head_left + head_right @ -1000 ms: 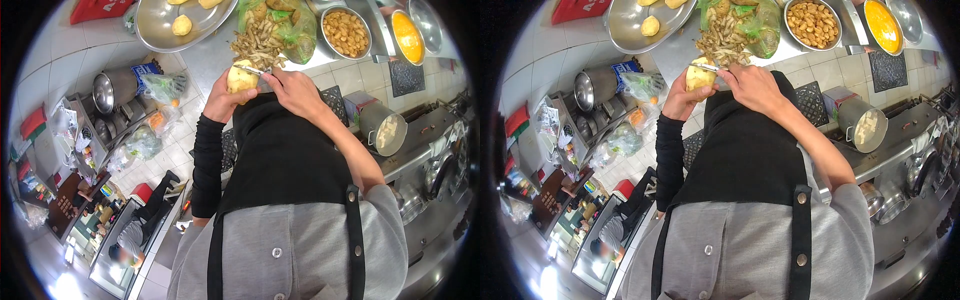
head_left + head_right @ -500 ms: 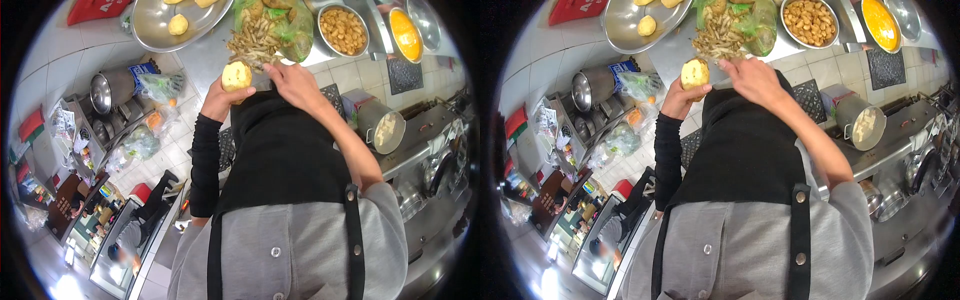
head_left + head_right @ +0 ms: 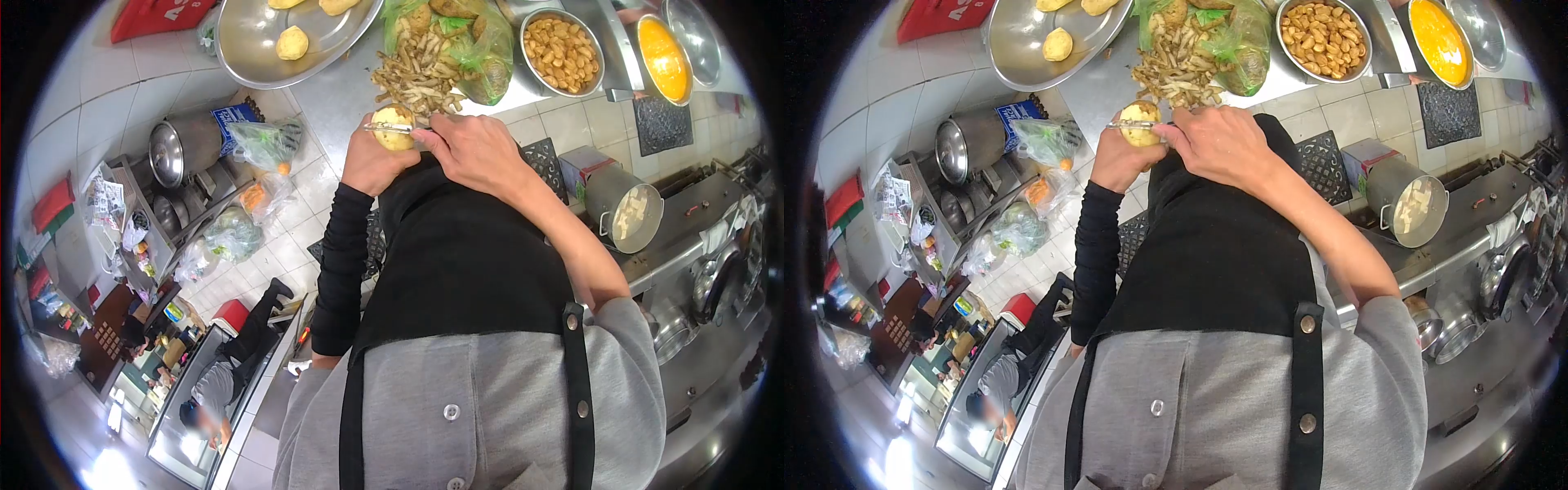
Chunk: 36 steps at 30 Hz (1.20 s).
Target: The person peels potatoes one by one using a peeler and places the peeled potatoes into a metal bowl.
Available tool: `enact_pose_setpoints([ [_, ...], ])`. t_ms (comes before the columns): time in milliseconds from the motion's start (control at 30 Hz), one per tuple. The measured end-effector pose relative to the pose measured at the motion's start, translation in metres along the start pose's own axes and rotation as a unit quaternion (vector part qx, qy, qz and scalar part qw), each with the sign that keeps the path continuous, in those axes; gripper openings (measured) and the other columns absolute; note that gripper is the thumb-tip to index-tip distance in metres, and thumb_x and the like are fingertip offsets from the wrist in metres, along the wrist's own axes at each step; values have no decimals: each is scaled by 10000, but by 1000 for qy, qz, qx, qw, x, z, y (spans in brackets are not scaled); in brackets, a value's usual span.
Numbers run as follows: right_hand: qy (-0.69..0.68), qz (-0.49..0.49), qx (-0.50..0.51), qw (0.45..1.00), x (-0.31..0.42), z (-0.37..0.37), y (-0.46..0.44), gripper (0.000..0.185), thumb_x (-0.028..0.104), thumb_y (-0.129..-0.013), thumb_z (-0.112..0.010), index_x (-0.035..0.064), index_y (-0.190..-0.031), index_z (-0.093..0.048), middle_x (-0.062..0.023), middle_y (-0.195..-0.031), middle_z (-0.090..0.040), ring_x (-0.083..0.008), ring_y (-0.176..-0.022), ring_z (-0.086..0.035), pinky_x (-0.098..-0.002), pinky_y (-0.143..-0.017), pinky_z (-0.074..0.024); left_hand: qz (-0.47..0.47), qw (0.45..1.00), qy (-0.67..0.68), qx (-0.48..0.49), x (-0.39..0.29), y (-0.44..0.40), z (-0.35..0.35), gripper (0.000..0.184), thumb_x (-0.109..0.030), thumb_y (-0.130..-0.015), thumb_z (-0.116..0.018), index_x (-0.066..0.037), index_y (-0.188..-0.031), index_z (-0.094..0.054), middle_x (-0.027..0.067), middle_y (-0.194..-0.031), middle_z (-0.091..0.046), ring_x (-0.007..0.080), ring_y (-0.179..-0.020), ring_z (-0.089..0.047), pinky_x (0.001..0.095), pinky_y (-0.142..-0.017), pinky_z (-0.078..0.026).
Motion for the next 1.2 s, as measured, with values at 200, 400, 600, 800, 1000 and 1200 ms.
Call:
enact_pose_setpoints([
  [200,49,-74,-11,996,-66,-12,-6,527,424,-1098,-538,-1,-842,-717,-237,-718,-710,-457,-739,-723,-538,-681,-583,-62,997,40,7,0,3,6,609,-89,-655,-870,5,-1215,-647,76,-1074,-718,199,-992,-686,360,-905,-559],
  [400,-42,-60,22,997,-17,-9,4,510,444,-1112,-495,6,-973,-715,-261,-741,-704,-479,-756,-711,-575,-708,-566,59,984,137,95,7,3,-5,563,-4,-674,-822,-3,-1208,-641,27,-1005,-683,139,-905,-654,302,-798,-556],
  [600,-45,-149,17,988,-52,-15,-6,535,454,-1111,-503,-3,-947,-729,-268,-745,-700,-489,-788,-708,-577,-748,-559,59,928,356,89,12,7,-15,581,62,-729,-742,-24,-1287,-606,6,-1073,-616,152,-977,-626,306,-846,-540],
  [800,-62,-128,47,989,-31,-14,-5,525,458,-1116,-500,12,-970,-735,-260,-750,-709,-488,-796,-709,-577,-759,-561,6,980,197,-10,17,-3,4,787,-21,-728,-899,23,-1418,-522,69,-1228,-632,173,-1086,-635,324,-936,-538],
  [1000,-48,-53,24,997,-5,-16,-10,507,439,-1109,-520,-3,-971,-725,-255,-713,-702,-467,-722,-719,-560,-691,-579,41,979,190,59,22,-6,-1,612,-45,-736,-874,34,-1281,-607,79,-1128,-689,178,-977,-677,317,-842,-557],
  [1200,0,-53,10,999,-13,-7,-7,510,431,-1104,-529,6,-911,-735,-248,-702,-703,-450,-711,-731,-542,-651,-589,57,973,209,79,16,1,-9,373,-14,-799,-751,23,-1157,-655,71,-1015,-717,153,-806,-681,305,-722,-552],
])
Point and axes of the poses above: each hand's wrist, its own y-axis away from the middle knuckle, its own z-axis out of the back of the hand, x = y × z, the point moved 7 cm from there along -y, towards the middle knuckle
